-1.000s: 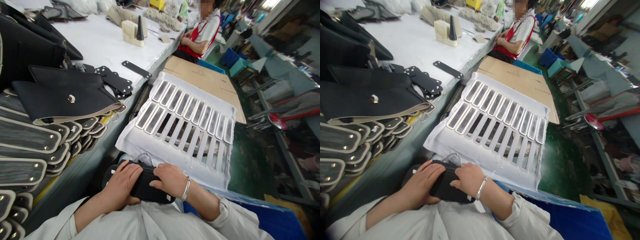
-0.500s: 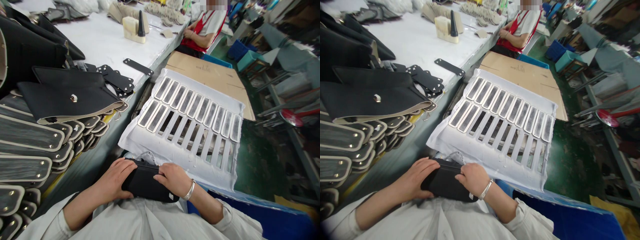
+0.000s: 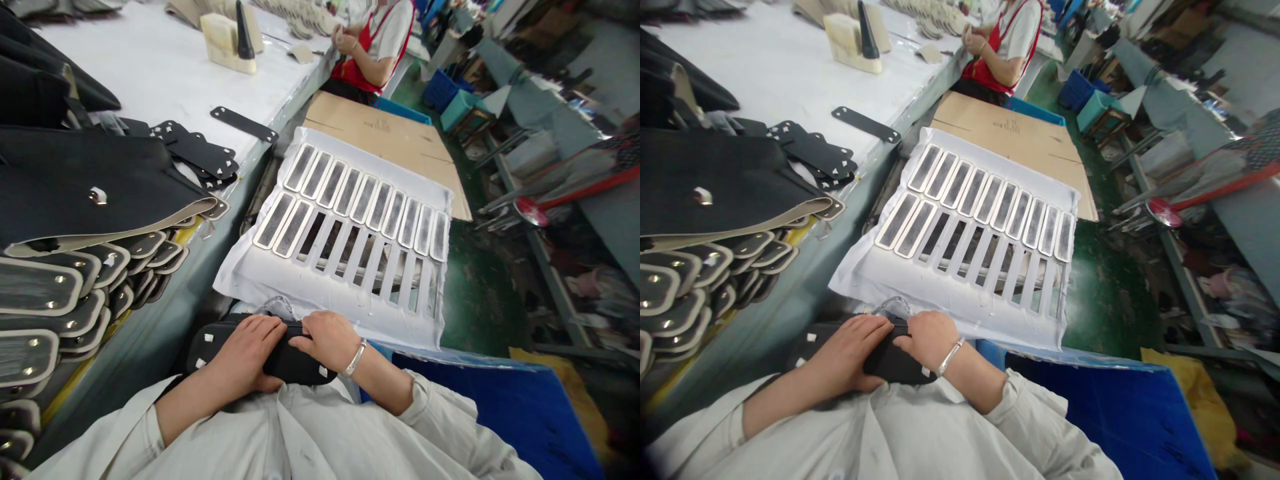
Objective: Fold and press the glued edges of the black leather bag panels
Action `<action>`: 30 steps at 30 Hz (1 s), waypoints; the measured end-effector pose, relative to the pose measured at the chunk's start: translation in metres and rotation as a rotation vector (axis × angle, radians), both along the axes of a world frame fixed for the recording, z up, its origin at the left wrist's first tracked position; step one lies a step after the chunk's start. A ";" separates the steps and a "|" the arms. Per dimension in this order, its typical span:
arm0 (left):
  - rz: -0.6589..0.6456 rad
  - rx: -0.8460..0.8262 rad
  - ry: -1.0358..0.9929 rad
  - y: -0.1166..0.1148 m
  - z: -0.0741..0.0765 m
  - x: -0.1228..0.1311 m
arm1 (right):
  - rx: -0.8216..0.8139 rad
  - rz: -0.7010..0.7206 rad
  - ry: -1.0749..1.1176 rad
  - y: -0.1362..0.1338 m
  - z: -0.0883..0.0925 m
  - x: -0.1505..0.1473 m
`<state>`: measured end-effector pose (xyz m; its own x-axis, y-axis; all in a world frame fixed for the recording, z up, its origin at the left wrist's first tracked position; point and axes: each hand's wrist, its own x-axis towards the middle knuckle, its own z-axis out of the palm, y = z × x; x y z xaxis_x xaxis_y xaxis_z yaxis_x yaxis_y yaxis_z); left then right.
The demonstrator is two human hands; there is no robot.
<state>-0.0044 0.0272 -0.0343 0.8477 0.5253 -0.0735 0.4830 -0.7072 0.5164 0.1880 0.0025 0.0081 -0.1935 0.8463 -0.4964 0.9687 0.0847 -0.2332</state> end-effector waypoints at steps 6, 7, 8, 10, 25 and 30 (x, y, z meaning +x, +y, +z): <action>0.011 0.089 -0.030 -0.004 -0.005 -0.003 | -0.082 -0.286 0.197 -0.038 0.002 0.043; 0.005 0.115 -0.034 -0.005 -0.007 -0.004 | -0.113 -0.337 0.249 -0.045 0.001 0.048; -0.002 0.140 -0.037 -0.006 -0.008 -0.004 | -0.133 -0.389 0.299 -0.052 -0.001 0.051; -0.023 0.182 -0.042 -0.007 -0.010 -0.003 | -0.149 -0.487 0.381 -0.063 -0.006 0.053; -0.141 0.261 -0.077 -0.014 -0.016 0.014 | -0.102 -0.613 0.388 -0.072 -0.014 0.047; -0.155 0.267 -0.050 -0.014 -0.016 0.012 | -0.033 -0.573 0.339 -0.073 -0.017 0.048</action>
